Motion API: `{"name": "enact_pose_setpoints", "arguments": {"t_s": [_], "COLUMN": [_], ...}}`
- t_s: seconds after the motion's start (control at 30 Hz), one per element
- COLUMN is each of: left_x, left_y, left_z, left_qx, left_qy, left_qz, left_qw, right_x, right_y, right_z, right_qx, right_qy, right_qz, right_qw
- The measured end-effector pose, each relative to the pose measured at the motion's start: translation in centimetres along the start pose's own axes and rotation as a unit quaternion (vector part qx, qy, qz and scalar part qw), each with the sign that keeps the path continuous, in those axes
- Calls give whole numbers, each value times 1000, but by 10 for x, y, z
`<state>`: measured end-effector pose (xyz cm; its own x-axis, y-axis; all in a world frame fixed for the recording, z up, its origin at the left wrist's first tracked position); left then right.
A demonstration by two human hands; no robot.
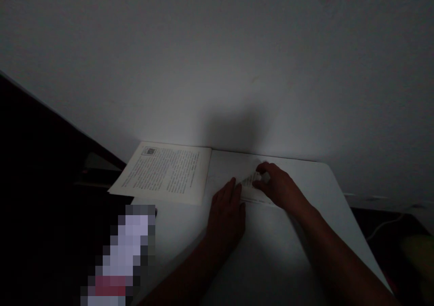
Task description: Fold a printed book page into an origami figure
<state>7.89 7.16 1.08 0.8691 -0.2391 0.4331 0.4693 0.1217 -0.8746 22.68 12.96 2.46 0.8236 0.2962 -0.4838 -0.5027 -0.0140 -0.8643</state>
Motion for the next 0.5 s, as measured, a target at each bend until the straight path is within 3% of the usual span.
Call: {"name": "enact_pose_setpoints", "arguments": {"t_s": [0.1,0.23,0.5], "left_x": [-3,-10,-32], "left_y": [-1,-4,-18], "left_z": [0,4,26], "left_qx": [12,24,14], "left_qy": [-7,-33,-140], "left_qz": [-36,-106,-323], "left_qw": [999,993,936], "right_x": [14,24,7], "right_y": [5,7,-24], "right_z": [2,2,-1], "right_qx": [26,23,15], "right_qy": [35,77,70], "right_qz": [135,289,363], "right_qw": [990,954,929]}}
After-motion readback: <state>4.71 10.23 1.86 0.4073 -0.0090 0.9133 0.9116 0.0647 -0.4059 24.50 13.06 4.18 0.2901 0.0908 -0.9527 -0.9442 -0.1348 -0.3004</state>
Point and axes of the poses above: each hand's wrist, its own z-axis towards the middle knuckle, its own y-axis out of the palm, x = y × z, the point moved 8 cm from there along z, towards the middle knuckle, and after that the axes turned 12 degrees about -y, right-handed, at the moved point
